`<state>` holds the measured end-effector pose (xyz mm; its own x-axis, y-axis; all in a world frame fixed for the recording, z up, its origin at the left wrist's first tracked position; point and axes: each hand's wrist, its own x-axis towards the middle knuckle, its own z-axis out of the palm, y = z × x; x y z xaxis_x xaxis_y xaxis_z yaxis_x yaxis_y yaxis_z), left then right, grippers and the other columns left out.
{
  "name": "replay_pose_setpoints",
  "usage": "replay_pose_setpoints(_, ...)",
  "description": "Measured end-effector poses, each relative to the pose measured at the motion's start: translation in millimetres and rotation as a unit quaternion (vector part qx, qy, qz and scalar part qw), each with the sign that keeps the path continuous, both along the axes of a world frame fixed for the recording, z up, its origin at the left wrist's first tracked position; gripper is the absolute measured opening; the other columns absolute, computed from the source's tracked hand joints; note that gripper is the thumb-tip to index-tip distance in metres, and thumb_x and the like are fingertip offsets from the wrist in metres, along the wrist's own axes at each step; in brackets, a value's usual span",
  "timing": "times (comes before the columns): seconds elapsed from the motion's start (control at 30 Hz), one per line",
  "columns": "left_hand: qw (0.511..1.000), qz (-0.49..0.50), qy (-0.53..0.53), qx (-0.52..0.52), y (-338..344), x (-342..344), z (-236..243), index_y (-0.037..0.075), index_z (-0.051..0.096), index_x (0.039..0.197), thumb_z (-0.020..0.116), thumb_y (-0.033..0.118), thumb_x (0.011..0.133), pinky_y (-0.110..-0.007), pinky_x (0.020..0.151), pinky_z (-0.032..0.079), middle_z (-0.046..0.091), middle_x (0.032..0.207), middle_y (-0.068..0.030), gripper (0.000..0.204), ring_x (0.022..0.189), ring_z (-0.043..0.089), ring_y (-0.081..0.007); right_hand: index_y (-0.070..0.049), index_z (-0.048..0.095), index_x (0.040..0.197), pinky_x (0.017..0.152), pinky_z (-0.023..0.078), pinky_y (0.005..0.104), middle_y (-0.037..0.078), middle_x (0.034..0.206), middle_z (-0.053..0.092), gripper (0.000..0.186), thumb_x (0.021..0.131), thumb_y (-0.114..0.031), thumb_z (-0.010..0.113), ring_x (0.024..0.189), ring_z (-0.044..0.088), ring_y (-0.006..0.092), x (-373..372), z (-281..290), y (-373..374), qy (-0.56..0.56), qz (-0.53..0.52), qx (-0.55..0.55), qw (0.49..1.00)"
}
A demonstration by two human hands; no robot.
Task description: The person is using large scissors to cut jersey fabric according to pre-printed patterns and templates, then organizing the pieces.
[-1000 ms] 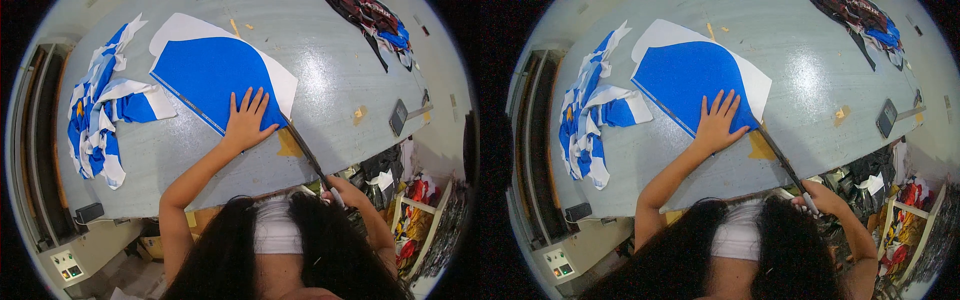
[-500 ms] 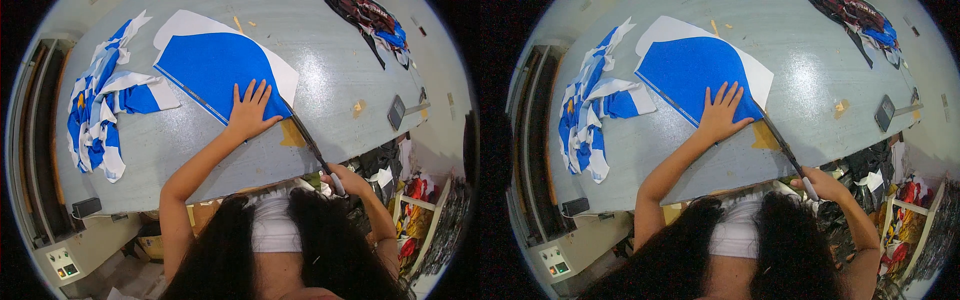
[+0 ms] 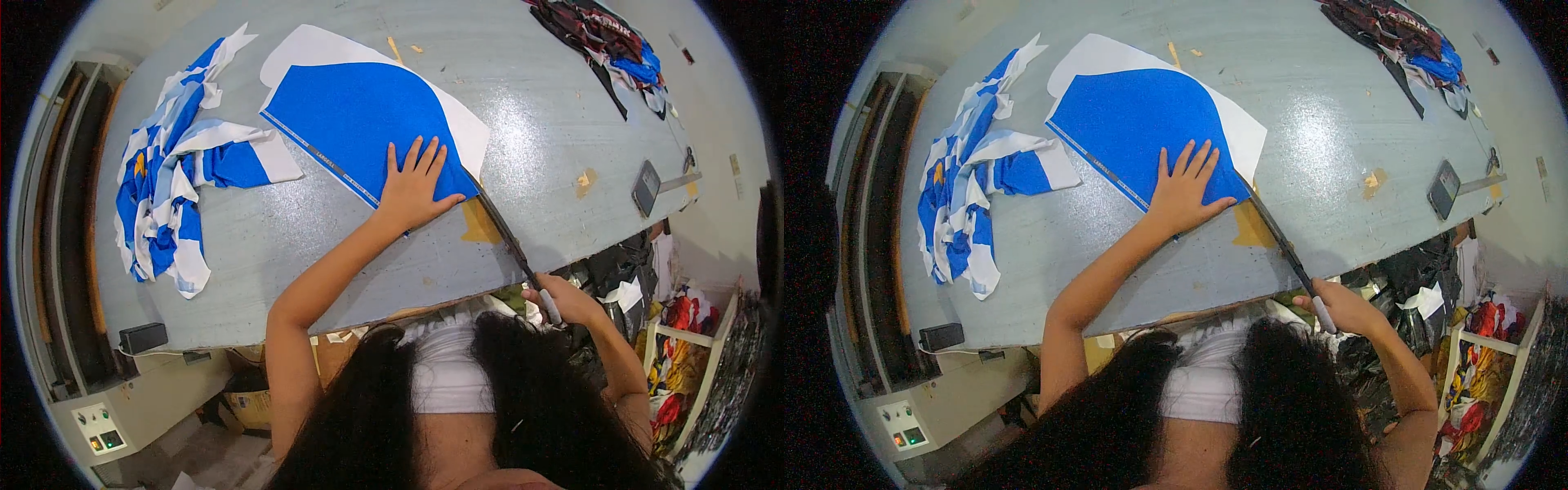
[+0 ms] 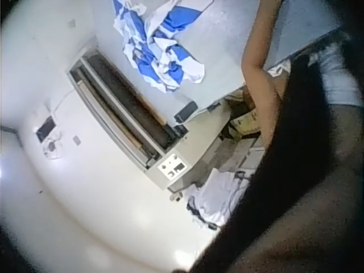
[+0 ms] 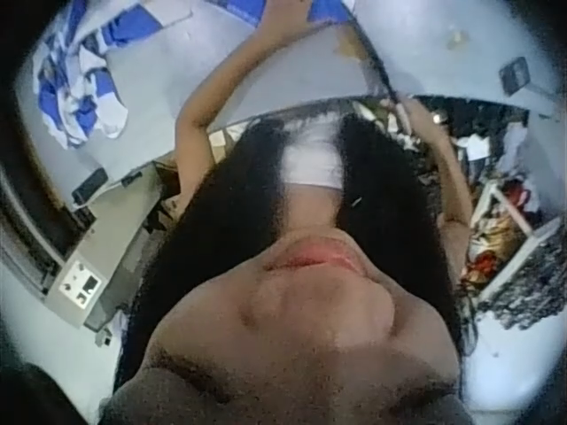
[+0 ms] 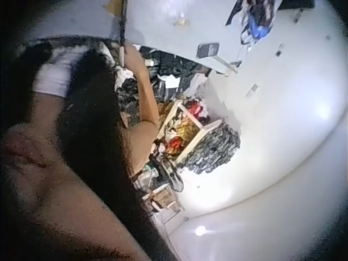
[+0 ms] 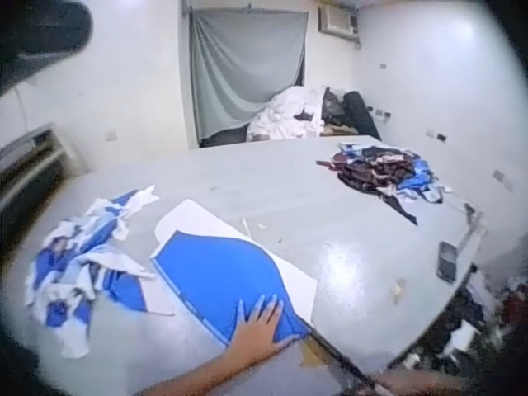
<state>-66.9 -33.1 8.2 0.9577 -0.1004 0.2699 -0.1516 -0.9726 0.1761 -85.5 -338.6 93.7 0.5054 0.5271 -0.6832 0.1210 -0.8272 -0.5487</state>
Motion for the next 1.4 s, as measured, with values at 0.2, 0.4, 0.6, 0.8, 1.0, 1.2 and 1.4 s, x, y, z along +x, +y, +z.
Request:
replay_pose_setpoints(0.2,1.000,-0.001,-0.017,-0.005,0,0,-5,0.002,0.032,0.132,0.044,0.064,0.076,-0.061,0.100,0.005,0.028,0.139,-0.0118,0.085,0.130,0.020,-0.0288,0.006,0.049,0.080,0.064,0.041,0.0400,0.024,0.071,0.054,0.052,0.085,-0.046,0.049,0.066,0.054,0.0333,-7,-2,6,-0.036,0.020,-0.016,0.999)
replay_pose_setpoints(0.4,1.000,0.001,-0.019,-0.003,1,1,-2,0.000,0.031,0.132,0.043,0.065,0.075,-0.060,0.101,0.004,0.027,0.140,-0.0127,0.087,0.130,0.019,-0.0287,0.007,0.050,0.083,0.067,0.042,0.0403,0.027,0.078,0.056,0.054,0.086,-0.047,0.047,0.074,0.056,0.0357,-14,0,12,-0.029,0.012,-0.014,0.999)
replay_pose_setpoints(0.6,1.000,0.009,-0.002,-0.008,2,1,-4,0.001,0.028,0.134,0.043,0.066,0.075,-0.059,0.101,0.003,0.024,0.141,-0.0147,0.089,0.132,0.017,-0.0275,0.005,0.049,0.083,0.058,0.042,0.0369,0.018,0.065,0.055,0.050,0.088,-0.045,0.045,0.061,0.055,0.0260,-14,15,22,-0.022,0.010,-0.016,1.000)
replay_pose_setpoints(0.8,1.000,0.013,-0.009,-0.003,-1,2,-4,-0.001,0.028,0.133,0.044,0.066,0.075,-0.060,0.101,0.003,0.024,0.140,-0.0155,0.090,0.132,0.018,-0.0267,0.009,0.052,0.081,0.067,0.043,0.0412,0.027,0.076,0.057,0.067,0.085,-0.057,0.041,0.074,0.058,0.0363,-2,2,31,-0.007,0.013,-0.016,1.000)
replay_pose_setpoints(1.0,1.000,0.013,-0.010,-0.007,1,2,-5,-0.002,0.028,0.133,0.043,0.066,0.075,-0.060,0.101,0.004,0.025,0.140,-0.0157,0.090,0.132,0.018,-0.0269,0.010,0.052,0.081,0.068,0.043,0.0439,0.029,0.075,0.056,0.070,0.084,-0.059,0.038,0.074,0.057,0.0409,-7,1,44,-0.043,0.000,-0.028,0.999)
replay_pose_setpoints(1.2,1.000,0.006,-0.012,-0.014,1,1,-5,-0.003,0.028,0.133,0.043,0.066,0.075,-0.060,0.101,0.003,0.024,0.140,-0.0159,0.090,0.132,0.017,-0.0271,0.011,0.052,0.091,0.073,0.043,0.0448,0.032,0.082,0.057,0.070,0.086,-0.057,0.035,0.081,0.057,0.0436,-13,2,46,-0.092,0.048,-0.024,0.994)
replay_pose_setpoints(1.4,1.000,0.003,-0.015,-0.020,1,-1,-5,-0.003,0.029,0.132,0.045,0.066,0.074,-0.060,0.101,0.004,0.025,0.140,-0.0167,0.091,0.132,0.017,-0.0278,0.009,0.052,0.093,0.068,0.045,0.0401,0.025,0.078,0.059,0.070,0.086,-0.058,0.036,0.075,0.060,0.0346,-8,5,59,-0.037,0.003,-0.026,0.999)
